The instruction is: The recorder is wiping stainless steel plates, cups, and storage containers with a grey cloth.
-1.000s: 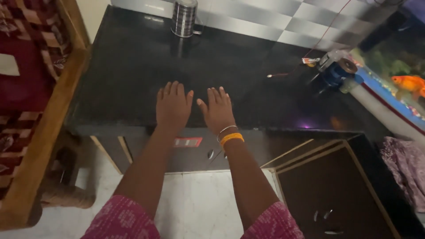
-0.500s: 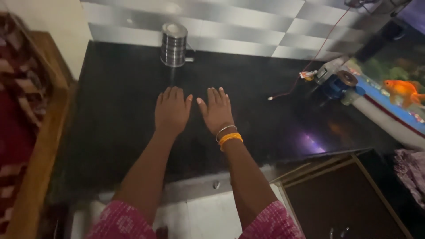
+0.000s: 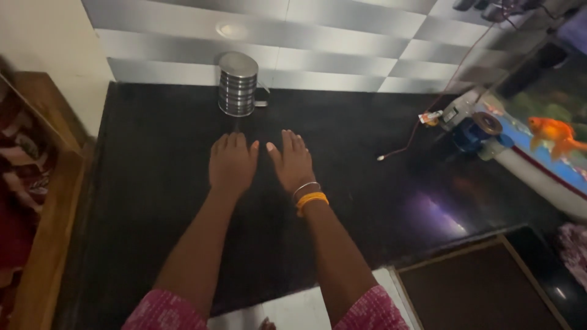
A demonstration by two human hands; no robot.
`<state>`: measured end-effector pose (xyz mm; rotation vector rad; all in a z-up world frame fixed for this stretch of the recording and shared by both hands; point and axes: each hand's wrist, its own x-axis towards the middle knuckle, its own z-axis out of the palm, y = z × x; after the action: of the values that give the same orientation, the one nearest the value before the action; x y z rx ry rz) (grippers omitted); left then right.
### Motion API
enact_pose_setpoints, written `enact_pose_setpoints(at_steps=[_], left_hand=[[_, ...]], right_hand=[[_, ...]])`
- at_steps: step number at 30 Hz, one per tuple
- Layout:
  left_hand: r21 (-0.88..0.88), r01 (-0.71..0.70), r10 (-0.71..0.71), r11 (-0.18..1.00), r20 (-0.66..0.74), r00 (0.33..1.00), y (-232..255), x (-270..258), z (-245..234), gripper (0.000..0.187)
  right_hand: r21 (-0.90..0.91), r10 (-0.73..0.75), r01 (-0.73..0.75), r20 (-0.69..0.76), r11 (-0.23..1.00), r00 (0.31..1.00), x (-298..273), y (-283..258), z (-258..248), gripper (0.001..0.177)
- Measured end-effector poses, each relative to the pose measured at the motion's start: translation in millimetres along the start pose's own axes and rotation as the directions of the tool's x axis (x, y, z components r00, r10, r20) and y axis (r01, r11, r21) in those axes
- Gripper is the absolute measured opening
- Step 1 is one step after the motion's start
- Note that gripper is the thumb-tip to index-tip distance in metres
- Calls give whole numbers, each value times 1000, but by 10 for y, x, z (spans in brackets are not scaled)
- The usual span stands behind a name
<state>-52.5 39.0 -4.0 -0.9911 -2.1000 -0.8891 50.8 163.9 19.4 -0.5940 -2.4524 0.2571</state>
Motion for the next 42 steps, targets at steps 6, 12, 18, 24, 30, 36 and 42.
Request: enact_pose_setpoints(at_steps=[6, 12, 18, 24, 30, 36, 42], left_hand=[[0, 102, -102, 995, 32, 994, -132, 336, 178, 47], [89, 154, -155, 984, -3, 988, -318, 708, 522, 49], [42, 210, -212, 977, 49, 976, -475, 1093, 904, 47], [-174, 397, -375, 901, 145, 916, -473, 1597, 992, 79], [-249, 419, -410, 873, 92, 908, -856, 1904, 1533, 114], [-463, 382, -408, 800, 48, 912, -1063, 2358, 1658, 138], [-632, 323, -333, 704, 108, 937, -1253, 2621, 1925, 133]], right_hand=[[41, -44, 44, -3, 998, 999, 524, 174, 280, 72], [146, -69, 65, 25, 987, 997, 1088, 308, 424, 73], [191, -11, 3, 41, 982, 999, 1579, 401, 526, 75], [326, -25, 10, 43, 945, 999, 2069, 589, 729, 91], [341, 13, -24, 35, 940, 999, 2578, 832, 1210, 94], [440, 127, -124, 23, 889, 992, 3087, 947, 1615, 94], [441, 45, -77, 82, 894, 996, 3305, 908, 1758, 83]])
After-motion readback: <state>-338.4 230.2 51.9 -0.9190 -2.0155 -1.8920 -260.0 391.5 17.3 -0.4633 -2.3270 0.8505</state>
